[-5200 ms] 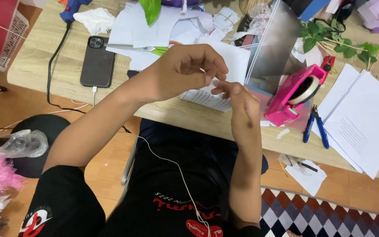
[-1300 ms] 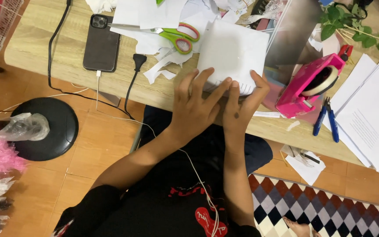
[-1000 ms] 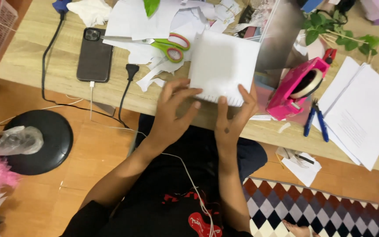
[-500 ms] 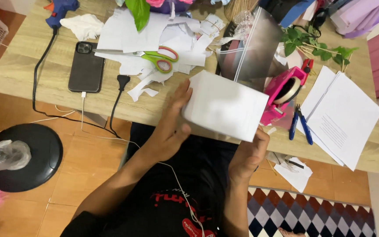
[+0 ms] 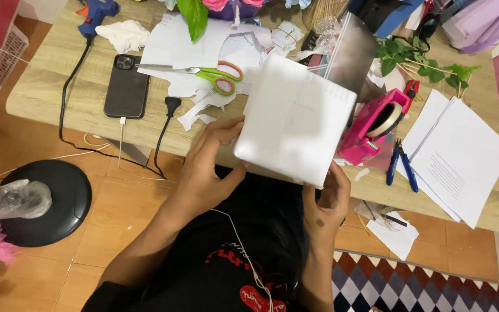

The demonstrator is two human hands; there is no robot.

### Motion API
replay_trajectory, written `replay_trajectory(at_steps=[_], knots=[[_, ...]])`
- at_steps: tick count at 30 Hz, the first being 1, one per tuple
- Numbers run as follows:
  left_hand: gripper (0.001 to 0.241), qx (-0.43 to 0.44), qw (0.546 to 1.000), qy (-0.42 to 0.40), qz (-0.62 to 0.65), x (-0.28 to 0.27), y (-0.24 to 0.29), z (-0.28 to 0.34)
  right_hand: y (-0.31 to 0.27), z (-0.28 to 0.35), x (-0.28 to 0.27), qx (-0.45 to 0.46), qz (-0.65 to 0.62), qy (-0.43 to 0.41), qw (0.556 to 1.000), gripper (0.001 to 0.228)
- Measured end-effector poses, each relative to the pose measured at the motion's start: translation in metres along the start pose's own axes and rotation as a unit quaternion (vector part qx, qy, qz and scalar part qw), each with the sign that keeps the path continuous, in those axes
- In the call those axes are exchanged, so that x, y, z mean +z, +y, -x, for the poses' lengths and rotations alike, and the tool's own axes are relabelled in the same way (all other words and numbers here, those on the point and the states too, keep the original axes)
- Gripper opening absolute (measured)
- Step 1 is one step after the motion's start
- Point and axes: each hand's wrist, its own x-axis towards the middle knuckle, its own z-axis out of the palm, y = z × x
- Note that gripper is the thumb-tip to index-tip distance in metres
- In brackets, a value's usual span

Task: The person wraps a stack of white paper with a larger sheet of white paper, folding the edges and securing them with clear tape. They repeatedly apply tape to the sides and edges to hold the package together.

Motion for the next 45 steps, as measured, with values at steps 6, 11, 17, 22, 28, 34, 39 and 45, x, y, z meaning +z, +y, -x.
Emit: replay_trajectory(at_steps=[6, 11, 17, 22, 28, 34, 39, 45], knots=[[0.052, -0.015, 0.999, -0.035, 0.036, -0.002, 0.0, 0.0, -0.009, -0.007, 0.004, 0.019, -0.083, -0.038, 0.996, 0.052], [0.052, -0.054, 0.994, -0.043, 0.081, 0.004, -0.018, 0.006, -0.004, -0.007, 0.002, 0.048, -0.081, -0.036, 0.995, 0.034], [0.05, -0.075, 0.995, -0.016, 0.07, 0.003, -0.012, -0.005, 0.002, 0.007, 0.01, 0.079, -0.087, -0.067, 0.991, 0.05], [0.05, -0.09, 0.984, 0.047, 0.145, 0.003, -0.059, -0.016, -0.029, 0.007, 0.023, 0.1, -0.215, -0.132, 0.962, 0.103], [0.05, -0.157, 0.975, -0.014, 0.156, 0.005, -0.06, -0.057, -0.033, -0.007, 0.024, 0.164, -0.134, -0.115, 0.971, 0.065], [0.038, -0.012, 0.999, 0.016, -0.03, 0.013, -0.017, -0.052, -0.019, -0.019, 0.0, 0.341, -0.04, -0.101, 0.934, 0.032], [0.013, 0.1, 0.995, -0.005, 0.01, 0.049, 0.022, 0.004, 0.009, -0.031, -0.039, 0.157, 0.019, 0.137, 0.978, 0.02], [0.044, 0.058, 0.965, -0.206, 0.151, 0.157, 0.004, -0.016, 0.078, -0.05, -0.069, 0.049, 0.137, 0.091, 0.985, 0.028]])
